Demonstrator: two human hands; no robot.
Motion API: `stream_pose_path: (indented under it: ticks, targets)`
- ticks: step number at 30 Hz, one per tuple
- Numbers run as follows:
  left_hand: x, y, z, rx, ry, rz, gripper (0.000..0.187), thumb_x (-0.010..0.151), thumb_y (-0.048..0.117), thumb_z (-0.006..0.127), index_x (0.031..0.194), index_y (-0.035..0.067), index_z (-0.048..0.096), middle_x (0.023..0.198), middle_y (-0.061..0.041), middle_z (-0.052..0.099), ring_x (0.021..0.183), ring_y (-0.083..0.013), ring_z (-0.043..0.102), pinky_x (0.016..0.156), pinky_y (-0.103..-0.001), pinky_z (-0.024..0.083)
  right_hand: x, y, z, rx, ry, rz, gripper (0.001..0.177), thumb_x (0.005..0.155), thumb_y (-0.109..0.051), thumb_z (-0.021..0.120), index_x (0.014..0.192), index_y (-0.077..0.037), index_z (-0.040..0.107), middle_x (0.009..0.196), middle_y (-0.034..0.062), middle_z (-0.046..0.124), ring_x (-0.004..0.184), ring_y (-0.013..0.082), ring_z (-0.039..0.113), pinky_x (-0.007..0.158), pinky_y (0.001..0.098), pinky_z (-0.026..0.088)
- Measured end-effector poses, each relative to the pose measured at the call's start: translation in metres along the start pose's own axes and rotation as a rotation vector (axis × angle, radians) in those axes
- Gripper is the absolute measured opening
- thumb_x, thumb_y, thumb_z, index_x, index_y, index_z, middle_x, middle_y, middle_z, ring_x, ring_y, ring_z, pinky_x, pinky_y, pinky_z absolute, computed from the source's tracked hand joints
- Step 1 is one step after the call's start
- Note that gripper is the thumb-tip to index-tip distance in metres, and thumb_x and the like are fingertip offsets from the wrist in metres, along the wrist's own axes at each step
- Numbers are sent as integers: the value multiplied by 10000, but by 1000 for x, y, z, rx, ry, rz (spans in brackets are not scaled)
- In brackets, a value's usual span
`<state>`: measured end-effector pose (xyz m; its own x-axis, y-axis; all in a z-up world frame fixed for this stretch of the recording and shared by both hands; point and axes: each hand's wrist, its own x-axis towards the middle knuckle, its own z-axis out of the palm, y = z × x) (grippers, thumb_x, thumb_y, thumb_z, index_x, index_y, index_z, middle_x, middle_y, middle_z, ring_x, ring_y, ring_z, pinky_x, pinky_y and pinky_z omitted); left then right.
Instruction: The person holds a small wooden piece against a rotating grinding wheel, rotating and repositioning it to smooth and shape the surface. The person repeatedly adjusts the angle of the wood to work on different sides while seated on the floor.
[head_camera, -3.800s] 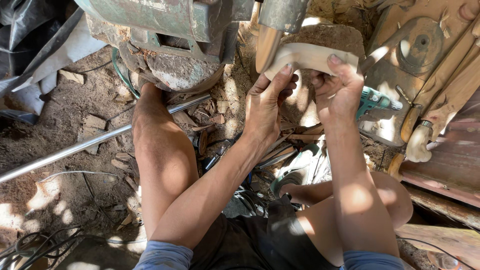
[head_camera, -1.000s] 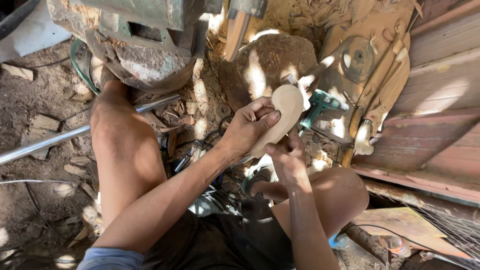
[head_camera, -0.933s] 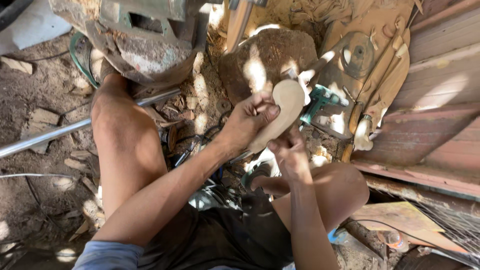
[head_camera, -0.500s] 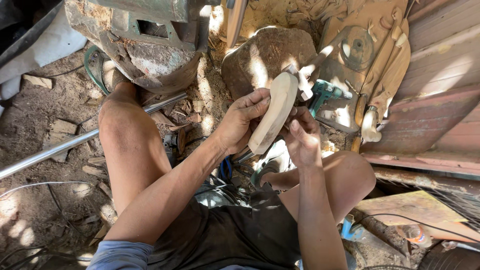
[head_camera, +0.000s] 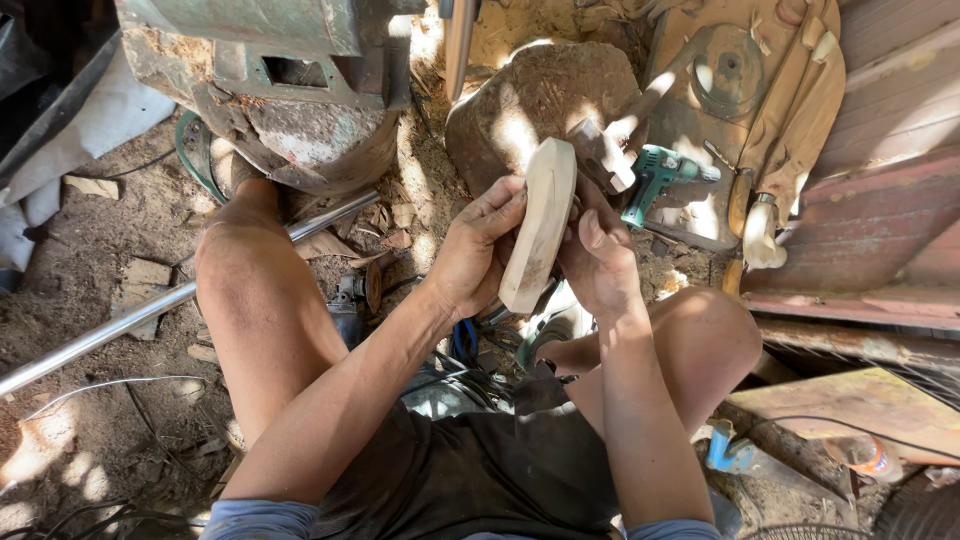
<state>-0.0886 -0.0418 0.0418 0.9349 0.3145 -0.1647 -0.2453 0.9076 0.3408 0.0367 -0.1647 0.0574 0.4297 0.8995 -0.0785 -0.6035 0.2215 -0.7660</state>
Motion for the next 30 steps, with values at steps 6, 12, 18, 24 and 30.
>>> stream_pose_path:
  ticks: [6, 12, 18, 24, 30]
  targets:
    - [12, 3, -22, 272, 33, 98, 135, 1076, 176, 587, 1179, 90, 570, 1120, -49, 696, 959, -156, 708, 803, -356, 600, 28, -30, 0, -216, -137, 41, 776, 866, -154, 820, 1469, 16, 362, 1357, 171, 630, 1223, 279, 646, 1037, 433, 580]
    - [10, 21, -44, 948, 173, 100, 453, 1049, 355, 504, 1414, 90, 549, 1004, -100, 702, 760, -175, 676, 685, -366, 584, 56, -31, -15, -438, -66, -81, 593, 855, 61, 813, 1368, 48, 515, 1244, 176, 661, 1155, 254, 676, 999, 363, 606]
    - [41, 4, -60, 1110, 464, -41, 654, 1064, 360, 363, 1653, 155, 167, 1086, -66, 718, 735, -277, 718, 643, -386, 571, 78, -22, -9, -439, -19, -193, 494, 927, 21, 793, 1323, -3, 500, 1195, 133, 676, 1111, 189, 682, 973, 288, 600]
    - [95, -9, -87, 1580, 589, 921, 470, 986, 127, 664, 1313, -79, 394, 1059, -226, 636, 998, -345, 608, 764, -486, 577, 106, -6, 7, -631, 1, -209, 492, 949, 6, 786, 1349, 42, 502, 1193, 152, 692, 1041, 165, 682, 890, 265, 588]
    - [110, 5, -82, 1421, 744, 556, 436, 961, 138, 673, 1253, -67, 423, 1058, -259, 574, 946, -385, 583, 726, -501, 579, 131, -4, 4, -670, 18, -203, 561, 885, 5, 815, 1340, 77, 495, 1202, 173, 696, 1034, 190, 697, 831, 292, 595]
